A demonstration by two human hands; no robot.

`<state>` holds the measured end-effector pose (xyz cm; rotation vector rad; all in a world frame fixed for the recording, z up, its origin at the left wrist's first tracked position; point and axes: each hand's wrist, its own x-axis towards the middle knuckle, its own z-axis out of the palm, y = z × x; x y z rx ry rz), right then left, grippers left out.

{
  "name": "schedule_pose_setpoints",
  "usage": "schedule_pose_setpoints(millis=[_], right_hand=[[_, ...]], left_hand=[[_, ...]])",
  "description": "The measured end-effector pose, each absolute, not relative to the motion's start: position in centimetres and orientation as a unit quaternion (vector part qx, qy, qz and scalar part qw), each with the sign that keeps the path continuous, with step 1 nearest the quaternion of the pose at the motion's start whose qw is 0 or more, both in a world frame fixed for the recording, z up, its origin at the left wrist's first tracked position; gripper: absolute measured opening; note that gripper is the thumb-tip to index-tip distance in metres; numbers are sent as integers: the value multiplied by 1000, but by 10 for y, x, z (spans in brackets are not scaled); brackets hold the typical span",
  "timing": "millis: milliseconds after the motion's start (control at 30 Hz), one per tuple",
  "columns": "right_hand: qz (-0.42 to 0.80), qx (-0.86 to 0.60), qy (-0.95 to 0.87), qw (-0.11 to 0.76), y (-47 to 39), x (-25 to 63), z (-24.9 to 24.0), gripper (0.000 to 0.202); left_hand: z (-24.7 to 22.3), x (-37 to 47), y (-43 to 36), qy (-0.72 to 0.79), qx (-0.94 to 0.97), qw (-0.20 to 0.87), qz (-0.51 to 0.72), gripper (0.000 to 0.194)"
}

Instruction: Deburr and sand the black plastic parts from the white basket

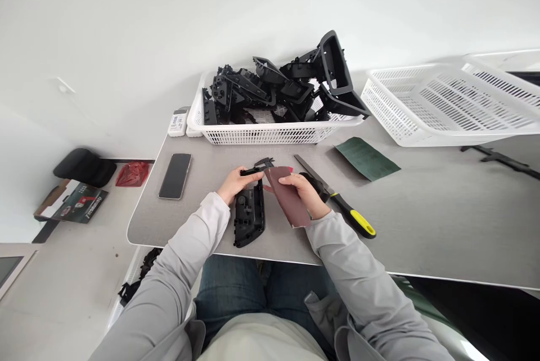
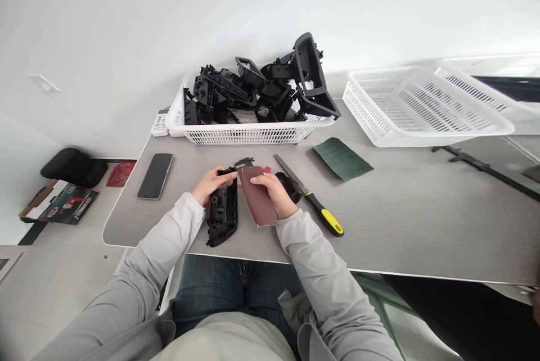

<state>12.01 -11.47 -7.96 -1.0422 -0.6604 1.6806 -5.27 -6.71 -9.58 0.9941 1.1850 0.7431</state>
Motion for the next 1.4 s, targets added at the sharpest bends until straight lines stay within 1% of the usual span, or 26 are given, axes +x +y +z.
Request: schedule_pose_setpoints(millis=[67,133,200,400,633,800,967,1133,1267,1400], right_hand=[[687,-422,-257,532,-114,120,-81,9],[677,-441,-250,533,-114,121,-80,8],[671,-473,-253,512,-114,123,-77,9],[676,-541,-307,394,-114,126,-67,10],[673,-534,-373,351,-116,125,-73,12],[652,-553,-410,319,-115,123,-76,7],[637,-560,-408,338,-115,125,-76,7],[647,-554,-431,298,-116,127,-75,6],[643,-553,-426,315,-116,128,-76,8],[645,-548,-432,313,-116,128,-76,7]], left_hand=[[-97,-53,-67,523,437,659,317,54],[-98,-52,-67,530,435,662,304,58],[-97,-51,-69,543,435,655,296,58],[-98,-51,-68,548,449,632,316,51],[-101,-52,-66,526,463,642,311,49],[-100,-51,-67,536,472,633,298,47],[-100,-52,-67,526,478,640,291,48],[-101,-53,-67,525,475,644,291,49],[-100,-52,-67,523,468,650,292,50],[-98,-52,-68,526,465,649,293,50]])
